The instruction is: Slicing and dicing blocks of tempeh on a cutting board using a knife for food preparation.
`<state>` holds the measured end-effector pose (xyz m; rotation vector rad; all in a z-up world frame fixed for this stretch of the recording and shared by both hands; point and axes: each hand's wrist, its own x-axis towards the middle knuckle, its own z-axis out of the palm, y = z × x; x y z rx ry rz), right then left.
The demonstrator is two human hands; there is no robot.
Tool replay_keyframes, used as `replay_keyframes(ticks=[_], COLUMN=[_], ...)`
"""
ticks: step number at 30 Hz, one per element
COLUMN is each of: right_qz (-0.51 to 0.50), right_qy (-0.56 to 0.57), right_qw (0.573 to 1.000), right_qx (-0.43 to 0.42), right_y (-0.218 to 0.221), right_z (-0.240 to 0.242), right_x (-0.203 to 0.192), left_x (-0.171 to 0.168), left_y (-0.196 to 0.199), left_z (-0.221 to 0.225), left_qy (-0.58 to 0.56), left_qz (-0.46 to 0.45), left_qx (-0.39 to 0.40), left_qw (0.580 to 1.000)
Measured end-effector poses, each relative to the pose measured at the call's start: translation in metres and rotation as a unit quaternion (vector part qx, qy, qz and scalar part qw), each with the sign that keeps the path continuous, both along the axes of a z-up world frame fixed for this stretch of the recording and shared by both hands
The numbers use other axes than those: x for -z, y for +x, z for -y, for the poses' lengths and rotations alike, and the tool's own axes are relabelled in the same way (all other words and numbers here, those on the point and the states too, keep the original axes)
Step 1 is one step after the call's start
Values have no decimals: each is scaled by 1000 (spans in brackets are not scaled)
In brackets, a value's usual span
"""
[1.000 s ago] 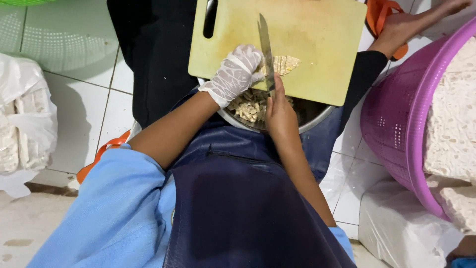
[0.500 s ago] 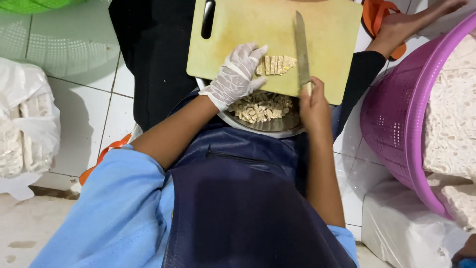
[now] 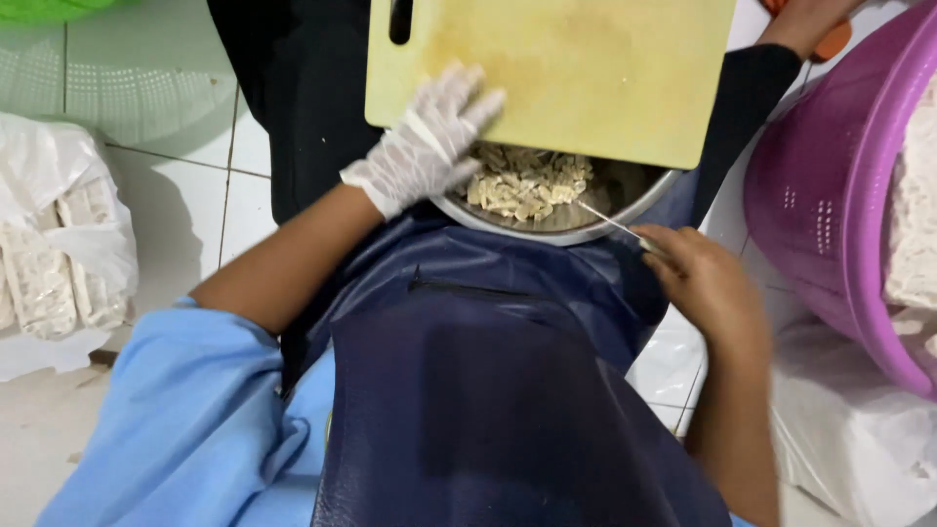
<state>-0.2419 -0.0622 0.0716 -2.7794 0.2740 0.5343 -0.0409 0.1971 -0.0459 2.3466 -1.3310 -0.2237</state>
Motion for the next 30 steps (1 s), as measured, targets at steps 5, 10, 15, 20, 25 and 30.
replay_keyframes(ticks=[5,10,15,20,25,30], right_qz=[-167,-20,-96,-46,-65,152], right_qy=[-134,-209,-183,-249,16,-24], right_qw=[971,968,972,963,996,984], right_qx=[-109,-138,-109,-91,61,94], right_y=[35,50,43,34,26,43], right_z=[-14,-11,-15,-1,3,24], right_x=[-4,51,12,22,-98,7], left_x=[0,17,80,64,-73,-139], left_y=[8,-21,-22,-31,-7,49], left_z=[12,17,21,23,24,56], left_qy=[112,3,251,233,206,112], left_qz=[-7,-42,-192,-116,-288,-199], left_qx=[-39,-11,-3,47,95,42], left_qw=[993,999,949,964,930,973])
